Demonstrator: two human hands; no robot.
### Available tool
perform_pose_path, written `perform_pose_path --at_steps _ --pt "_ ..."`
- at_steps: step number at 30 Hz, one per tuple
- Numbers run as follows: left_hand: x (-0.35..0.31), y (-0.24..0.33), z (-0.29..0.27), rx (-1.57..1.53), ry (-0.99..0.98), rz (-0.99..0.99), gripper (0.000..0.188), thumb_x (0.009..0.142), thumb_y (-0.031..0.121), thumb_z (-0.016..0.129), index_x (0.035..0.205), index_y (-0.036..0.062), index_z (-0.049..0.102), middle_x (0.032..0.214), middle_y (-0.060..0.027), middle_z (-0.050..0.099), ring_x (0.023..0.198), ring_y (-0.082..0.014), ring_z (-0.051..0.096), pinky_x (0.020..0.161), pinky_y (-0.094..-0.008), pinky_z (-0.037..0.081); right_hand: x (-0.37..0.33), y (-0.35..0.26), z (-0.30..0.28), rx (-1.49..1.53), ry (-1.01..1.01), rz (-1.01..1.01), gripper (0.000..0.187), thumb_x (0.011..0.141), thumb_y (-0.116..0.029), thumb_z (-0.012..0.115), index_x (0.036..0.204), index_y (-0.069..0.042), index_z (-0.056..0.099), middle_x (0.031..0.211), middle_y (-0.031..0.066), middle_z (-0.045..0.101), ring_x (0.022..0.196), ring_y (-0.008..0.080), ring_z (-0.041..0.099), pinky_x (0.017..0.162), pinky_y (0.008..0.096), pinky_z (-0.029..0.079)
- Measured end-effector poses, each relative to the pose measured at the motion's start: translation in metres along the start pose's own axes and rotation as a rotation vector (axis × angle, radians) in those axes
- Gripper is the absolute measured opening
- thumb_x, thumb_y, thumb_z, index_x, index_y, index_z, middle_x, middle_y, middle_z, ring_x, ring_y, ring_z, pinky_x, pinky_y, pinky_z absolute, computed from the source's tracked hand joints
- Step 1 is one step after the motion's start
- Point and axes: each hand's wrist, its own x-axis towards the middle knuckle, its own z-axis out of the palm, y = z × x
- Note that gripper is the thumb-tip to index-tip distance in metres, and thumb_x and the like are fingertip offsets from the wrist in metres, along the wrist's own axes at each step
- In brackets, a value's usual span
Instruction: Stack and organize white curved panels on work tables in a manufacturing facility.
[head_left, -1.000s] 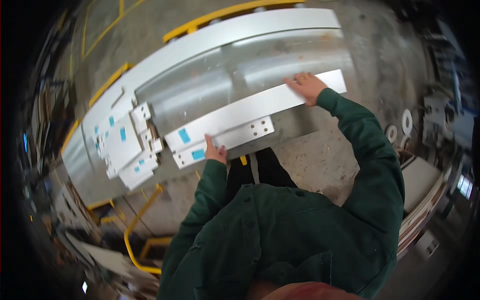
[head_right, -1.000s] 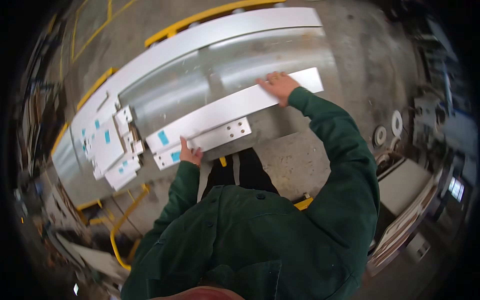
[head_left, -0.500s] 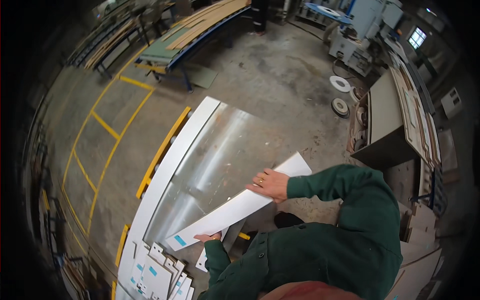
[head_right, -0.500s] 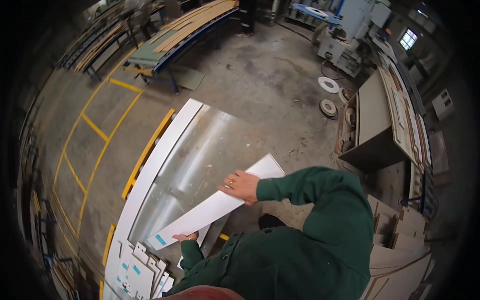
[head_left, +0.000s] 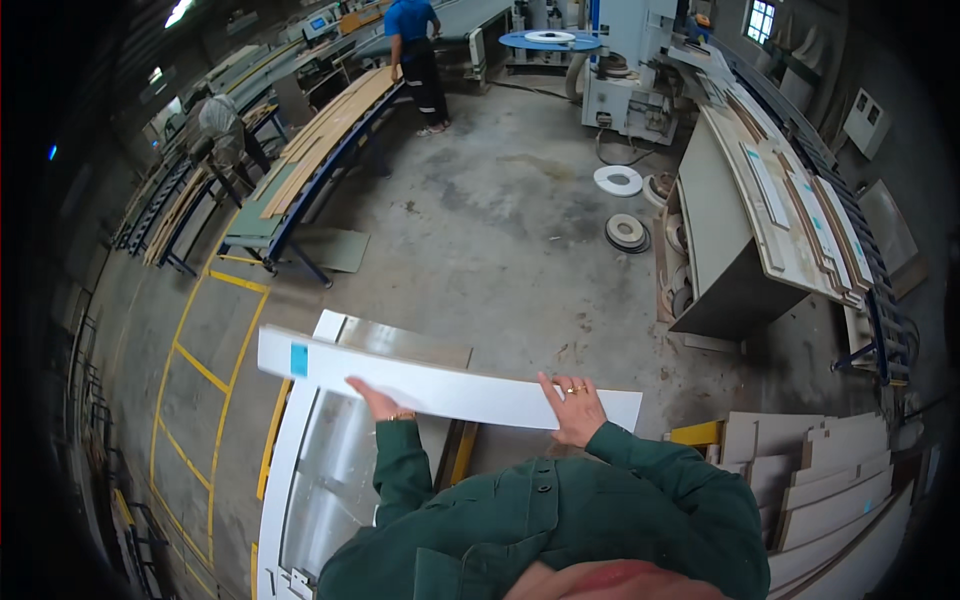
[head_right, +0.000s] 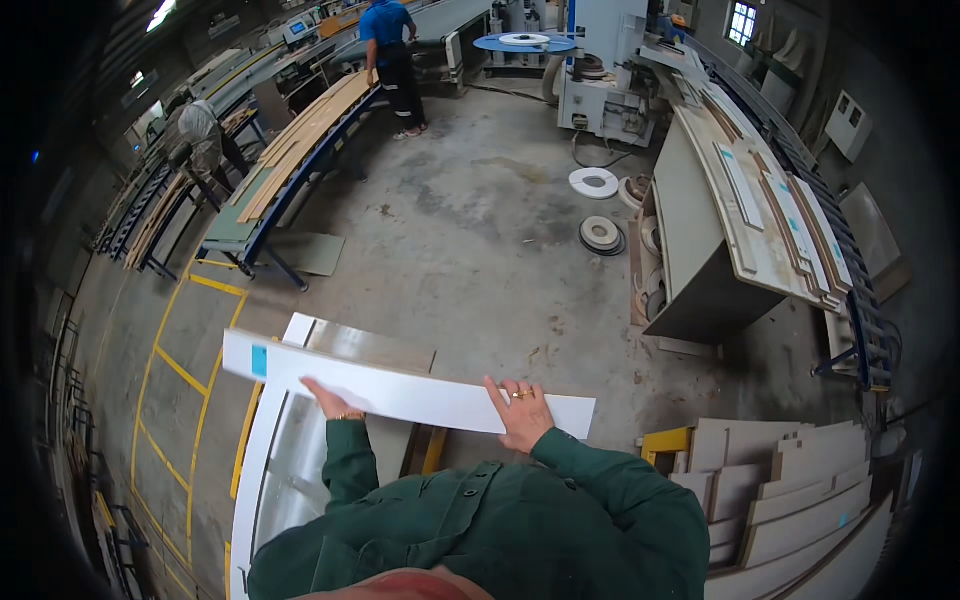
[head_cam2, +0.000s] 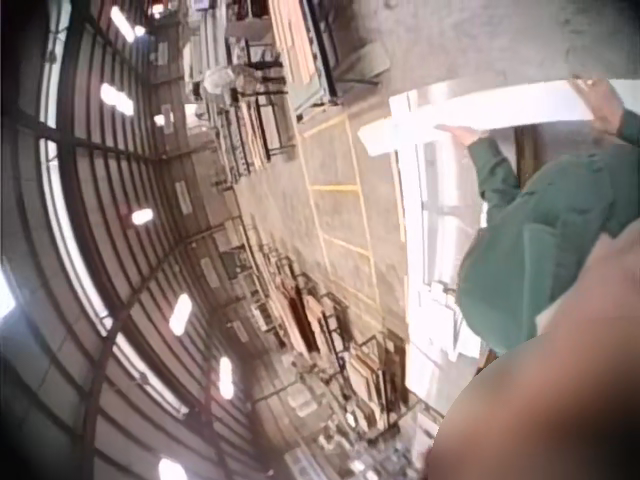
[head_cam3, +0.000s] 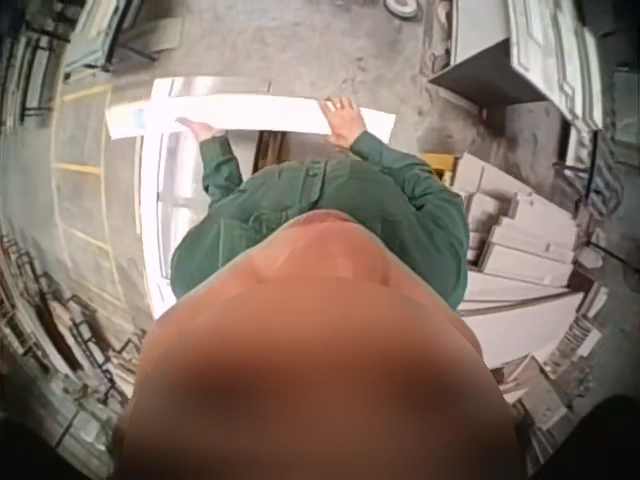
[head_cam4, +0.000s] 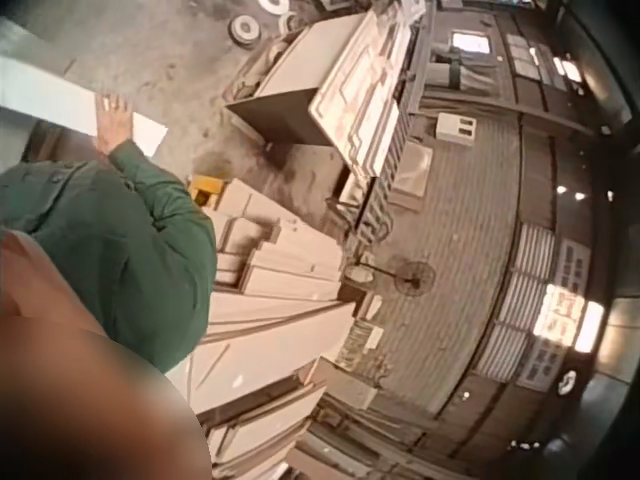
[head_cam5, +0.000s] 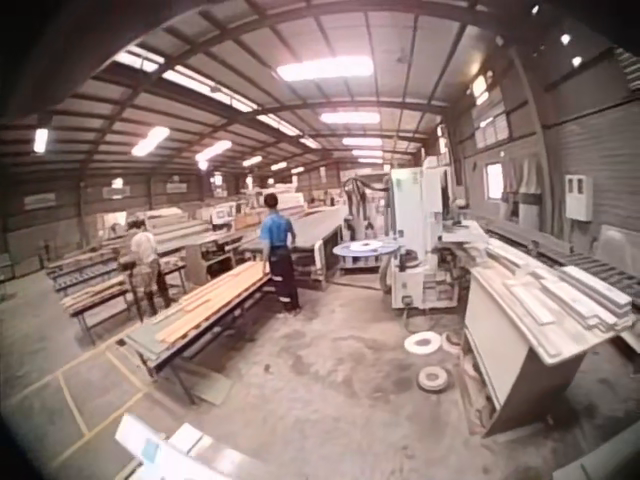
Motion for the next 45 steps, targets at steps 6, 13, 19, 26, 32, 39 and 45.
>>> perform_pose_path --at_steps 6,13,19,26,32,39,45 --pt "0.010 -0.087 0.147 0.054 -0.160 -0.042 0.071 0.075 0.059 0.036 0.123 0.0068 0.028 0.122 -0.0077 0.036 0.108 -0.0258 0.037 0.091 -0.0341 0.029 0.026 0.085 -0.035 -0.002 0.189 0.141 0.087 0.051 -0.025 0.068 0.122 0.001 0.025 0.100 0.0140 0.041 0.089 0.0263 0.040 0.075 0.0372 0.031" --pt "0.061 -0.220 0.281 0.081 -0.327 -0.245 0.072 0.073 0.061 0.039 0.119 0.0064 0.034 0.118 -0.0082 0.041 0.104 -0.0259 0.041 0.088 -0.0362 0.033 0.070 0.213 -0.044 -0.016 0.317 0.416 0.080 0.054 -0.027 0.064 0.118 0.004 0.028 0.090 0.0183 0.043 0.079 0.0301 0.044 0.072 0.0387 0.034" --pt "0.105 -0.345 0.419 0.118 -0.451 -0.516 0.066 0.076 0.058 0.038 0.117 0.0063 0.036 0.112 -0.0086 0.045 0.100 -0.0253 0.044 0.087 -0.0368 0.034 0.105 0.348 -0.088 -0.059 0.335 0.559 0.083 0.051 -0.025 0.066 0.118 0.004 0.027 0.088 0.0177 0.043 0.086 0.0321 0.043 0.076 0.0383 0.034" --pt "0.061 -0.442 0.589 0.226 -0.727 -0.710 0.060 0.078 0.054 0.039 0.114 0.0057 0.037 0.107 -0.0085 0.048 0.095 -0.0236 0.048 0.082 -0.0354 0.039 0.088 0.470 -0.173 -0.099 0.564 0.804 0.078 0.043 -0.020 0.068 0.113 0.000 0.039 0.086 0.0154 0.045 0.082 0.0308 0.045 0.069 0.0371 0.038" --pt "-0.010 -0.502 0.685 0.339 -1.109 -0.873 0.050 0.078 0.041 0.048 0.115 0.0097 0.036 0.105 -0.0039 0.043 0.099 -0.0177 0.042 0.070 -0.0356 0.039 0.008 0.564 -0.254 -0.020 0.634 0.998 0.083 0.042 -0.022 0.071 0.115 0.001 0.038 0.090 0.0194 0.047 0.082 0.0323 0.048 0.070 0.0349 0.041" --pt "-0.027 -0.566 0.715 0.474 -0.870 -0.388 0.051 0.075 0.019 0.054 0.117 0.0076 0.028 0.105 -0.0076 0.041 0.086 -0.0205 0.051 0.070 -0.0325 0.041 -0.112 0.715 -0.340 -0.149 0.540 1.275 0.085 0.041 -0.021 0.073 0.116 0.000 0.038 0.104 0.0195 0.047 0.095 0.0303 0.047 0.080 0.0328 0.039" --pt "-0.014 -0.597 0.673 0.603 -0.552 -0.366 0.051 0.074 0.020 0.055 0.116 0.0076 0.029 0.105 -0.0075 0.041 0.084 -0.0220 0.051 0.067 -0.0338 0.041 -0.171 0.859 -0.365 -0.020 0.472 1.386 0.084 0.041 -0.026 0.071 0.114 0.003 0.039 0.104 0.0219 0.050 0.095 0.0289 0.050 0.081 0.0318 0.039"
